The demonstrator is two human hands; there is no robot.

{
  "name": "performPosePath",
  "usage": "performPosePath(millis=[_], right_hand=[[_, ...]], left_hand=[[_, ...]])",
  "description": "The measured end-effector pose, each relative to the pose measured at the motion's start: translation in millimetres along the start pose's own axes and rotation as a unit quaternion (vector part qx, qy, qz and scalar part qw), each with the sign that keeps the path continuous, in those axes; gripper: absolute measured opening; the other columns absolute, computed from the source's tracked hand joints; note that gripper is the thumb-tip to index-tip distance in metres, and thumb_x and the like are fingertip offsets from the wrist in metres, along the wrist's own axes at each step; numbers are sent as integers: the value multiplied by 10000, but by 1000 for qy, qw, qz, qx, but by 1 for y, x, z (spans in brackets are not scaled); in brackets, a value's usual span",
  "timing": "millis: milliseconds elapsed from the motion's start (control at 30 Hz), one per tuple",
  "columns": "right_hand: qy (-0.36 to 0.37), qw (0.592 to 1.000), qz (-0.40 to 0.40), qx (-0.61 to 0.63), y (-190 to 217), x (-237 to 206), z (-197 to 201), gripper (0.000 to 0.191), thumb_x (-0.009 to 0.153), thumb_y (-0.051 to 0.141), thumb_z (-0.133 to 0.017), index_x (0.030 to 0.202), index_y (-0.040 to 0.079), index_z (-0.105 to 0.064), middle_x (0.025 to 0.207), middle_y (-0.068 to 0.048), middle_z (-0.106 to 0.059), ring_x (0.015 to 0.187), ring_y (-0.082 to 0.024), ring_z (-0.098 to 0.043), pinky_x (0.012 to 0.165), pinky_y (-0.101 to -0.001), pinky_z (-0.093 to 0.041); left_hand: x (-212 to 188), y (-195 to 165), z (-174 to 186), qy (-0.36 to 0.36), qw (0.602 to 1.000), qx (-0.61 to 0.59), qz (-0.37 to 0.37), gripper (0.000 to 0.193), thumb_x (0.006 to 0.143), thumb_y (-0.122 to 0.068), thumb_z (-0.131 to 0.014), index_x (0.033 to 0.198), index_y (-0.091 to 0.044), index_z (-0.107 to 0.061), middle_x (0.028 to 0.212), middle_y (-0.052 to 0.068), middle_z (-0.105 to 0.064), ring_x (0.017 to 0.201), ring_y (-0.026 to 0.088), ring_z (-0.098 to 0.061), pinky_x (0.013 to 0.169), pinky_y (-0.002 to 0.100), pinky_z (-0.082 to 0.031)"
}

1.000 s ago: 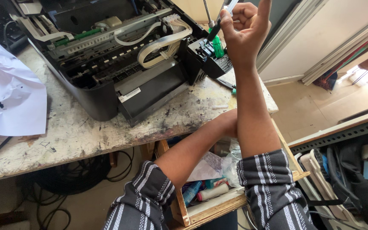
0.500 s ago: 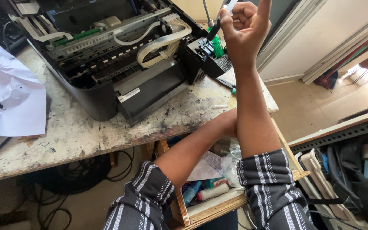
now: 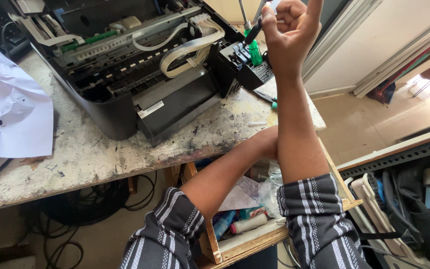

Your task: The person works at a cluttered repair bench with an opened inkjet printer. They handle an ink cartridge and a syringe, appear to draw and inject ink, manipulate a small component with pliers, briefly use the computer mouse and keyboard, wipe ink on a sheet of paper, and finally reach into cabling under the bench.

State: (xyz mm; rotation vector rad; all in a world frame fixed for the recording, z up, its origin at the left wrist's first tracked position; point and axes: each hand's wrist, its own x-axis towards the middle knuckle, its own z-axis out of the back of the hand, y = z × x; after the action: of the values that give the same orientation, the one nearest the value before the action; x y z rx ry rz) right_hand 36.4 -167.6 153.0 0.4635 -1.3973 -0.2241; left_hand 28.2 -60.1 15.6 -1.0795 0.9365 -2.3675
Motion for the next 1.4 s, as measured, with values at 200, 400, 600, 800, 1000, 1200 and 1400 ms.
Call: performPosePath(millis=[200,400,600,800,1000,1200,1400], right_hand=[[-12,1000,-14,7,-1,0,0,783,1117,-96,-755,1615,58,-171,1006,-145,-729,841,-140,-723,762,-265,-618],[-12,1000,-14,6,2,0,-1,757,1109,-95,-750,1595,53,-189,1002,-138,-722,842,-133,-723,751,-259,-613],[-20,1000,-8,18,-2,0,1,730,1107,-108,-749,1587,58,-225,1011,-139,-704,847,-139,-715,756,-267,-614],[-19,999,-5,40,-2,2,2,666,1108,-110,-724,1576,64,-284,1045,-152,-715,875,-152,-728,761,-266,-607],[-19,999,1,33,2,2,1,604,1117,-112,-713,1531,64,-309,1049,-150,-713,870,-145,-721,739,-256,-592],[-21,999,7,43,0,6,1,557,1103,-114,-709,1507,46,-361,1053,-149,-707,877,-144,-720,748,-262,-601],[-38,998,1,59,-1,8,4,494,1067,-126,-693,1436,10,-393,1033,-145,-684,854,-141,-704,737,-270,-605]], left_hand=[[-1,0,0,-8,999,9,-33,636,655,-250,-942,1231,-123,-705,1278,110,-707,1237,287,-635,1056,397,-482],[-2,4,-1,-17,999,-10,-46,607,697,-257,-935,1244,-127,-706,1296,111,-709,1259,285,-638,1074,399,-484],[-3,6,-2,-23,999,-21,-42,582,699,-252,-932,1224,-122,-715,1282,112,-716,1247,287,-647,1062,401,-490],[0,6,-3,-27,999,-9,-37,537,704,-252,-924,1184,-116,-727,1246,124,-724,1210,299,-659,1035,398,-502],[0,4,-2,-10,1000,25,5,521,711,-262,-908,1181,-124,-730,1218,116,-736,1170,290,-675,998,385,-515],[-5,5,-2,-28,999,-2,14,580,704,-254,-900,1237,-131,-705,1236,116,-728,1174,305,-665,973,382,-521],[-3,7,-3,-24,999,1,23,581,662,-246,-923,1189,-118,-715,1218,120,-732,1164,309,-668,974,389,-522]])
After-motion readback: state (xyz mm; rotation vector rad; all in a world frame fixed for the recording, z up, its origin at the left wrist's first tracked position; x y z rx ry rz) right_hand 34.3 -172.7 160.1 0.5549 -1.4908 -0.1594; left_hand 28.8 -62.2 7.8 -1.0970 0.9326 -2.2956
